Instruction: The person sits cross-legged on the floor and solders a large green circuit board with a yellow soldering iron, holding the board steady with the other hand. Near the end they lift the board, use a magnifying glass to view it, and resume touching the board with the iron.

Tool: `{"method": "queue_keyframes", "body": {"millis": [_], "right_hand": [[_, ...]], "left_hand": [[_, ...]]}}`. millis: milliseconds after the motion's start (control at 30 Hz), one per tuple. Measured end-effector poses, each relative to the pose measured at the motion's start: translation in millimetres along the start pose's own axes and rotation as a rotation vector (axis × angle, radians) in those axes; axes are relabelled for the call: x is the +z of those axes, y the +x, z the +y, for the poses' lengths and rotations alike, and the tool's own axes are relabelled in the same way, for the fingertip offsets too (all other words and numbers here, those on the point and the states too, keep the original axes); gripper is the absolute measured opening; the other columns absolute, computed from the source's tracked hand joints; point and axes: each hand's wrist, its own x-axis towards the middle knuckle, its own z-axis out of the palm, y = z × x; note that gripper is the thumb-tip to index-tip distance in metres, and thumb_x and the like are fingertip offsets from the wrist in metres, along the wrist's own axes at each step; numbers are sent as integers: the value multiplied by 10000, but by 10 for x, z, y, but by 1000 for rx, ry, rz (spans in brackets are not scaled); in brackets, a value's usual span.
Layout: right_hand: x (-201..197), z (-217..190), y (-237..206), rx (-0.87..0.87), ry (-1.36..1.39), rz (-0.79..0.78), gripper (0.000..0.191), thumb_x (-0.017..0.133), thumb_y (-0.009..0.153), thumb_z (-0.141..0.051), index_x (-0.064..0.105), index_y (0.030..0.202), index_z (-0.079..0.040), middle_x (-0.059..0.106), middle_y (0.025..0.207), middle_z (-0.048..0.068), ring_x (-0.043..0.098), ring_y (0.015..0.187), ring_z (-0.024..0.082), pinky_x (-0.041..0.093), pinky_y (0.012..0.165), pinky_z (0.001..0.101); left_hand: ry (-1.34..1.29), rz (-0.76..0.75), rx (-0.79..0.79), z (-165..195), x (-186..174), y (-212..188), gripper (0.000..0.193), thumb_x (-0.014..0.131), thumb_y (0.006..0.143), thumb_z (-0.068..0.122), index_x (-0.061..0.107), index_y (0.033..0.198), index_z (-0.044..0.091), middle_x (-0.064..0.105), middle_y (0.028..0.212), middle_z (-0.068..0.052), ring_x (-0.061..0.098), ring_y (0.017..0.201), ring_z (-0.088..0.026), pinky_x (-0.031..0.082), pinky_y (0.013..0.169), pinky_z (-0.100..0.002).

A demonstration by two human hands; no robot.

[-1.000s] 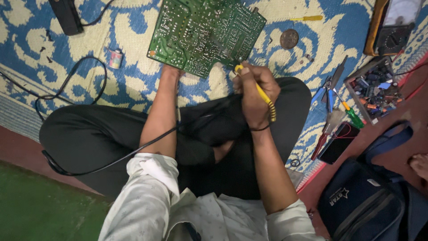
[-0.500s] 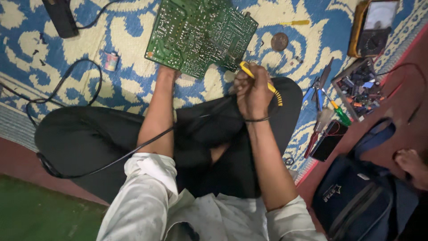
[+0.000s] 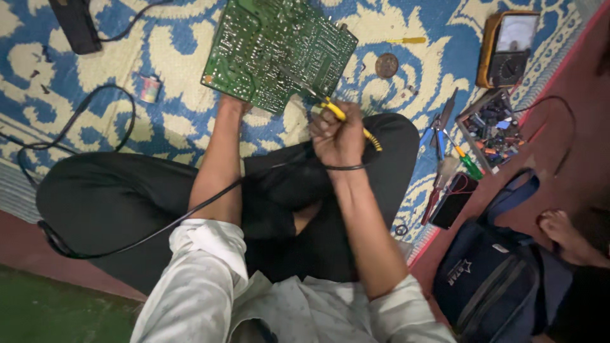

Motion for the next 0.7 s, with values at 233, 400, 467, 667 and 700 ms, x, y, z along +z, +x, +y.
{"method": "queue_keyframes", "body": {"millis": [233, 400, 467, 667, 700], "right_hand": [[-54, 60, -17, -153, 27, -4, 177, 529, 1000, -241, 525, 898, -96, 427, 653, 22, 435, 594, 174, 362, 538, 305], [-63, 103, 14, -147, 30, 52, 180, 527, 1005, -244, 539, 918, -87, 471, 693, 43, 435, 595, 169, 357, 530, 291], [-70, 102, 22, -150, 26, 34, 175, 529, 1010, -237, 546, 933, -81, 478, 700, 46, 439, 600, 169, 355, 530, 285], [-76, 98, 14, -158, 10, 83, 183, 521, 1005, -249, 540, 946, -76, 501, 709, 56, 446, 588, 174, 360, 527, 289], [-73, 101, 8, -164, -7, 91, 174, 517, 997, -247, 542, 950, -81, 501, 708, 56, 449, 589, 176, 361, 530, 291]], "left_hand": [[-232, 65, -76, 40, 56, -6, 483, 350, 1064, 385, 567, 1384, 96, 638, 1378, -108, 654, 1200, -276, 604, 1019, -466], [-162, 99, -82, -9, -52, 24, 388, 419, 1122, 302, 568, 1421, 105, 642, 1378, -105, 650, 1186, -257, 585, 1019, -473], [-256, 76, -117, -24, -81, 28, 406, 390, 1095, 316, 563, 1396, 106, 652, 1351, -106, 672, 1173, -261, 608, 1014, -469], [-216, 161, -146, -18, -45, 12, 439, 424, 1077, 404, 617, 1305, 82, 696, 1228, -101, 703, 1021, -243, 637, 848, -448], [-222, 160, -147, -14, -27, 4, 431, 427, 1070, 396, 617, 1302, 86, 698, 1231, -98, 707, 1031, -243, 642, 860, -447]]}}
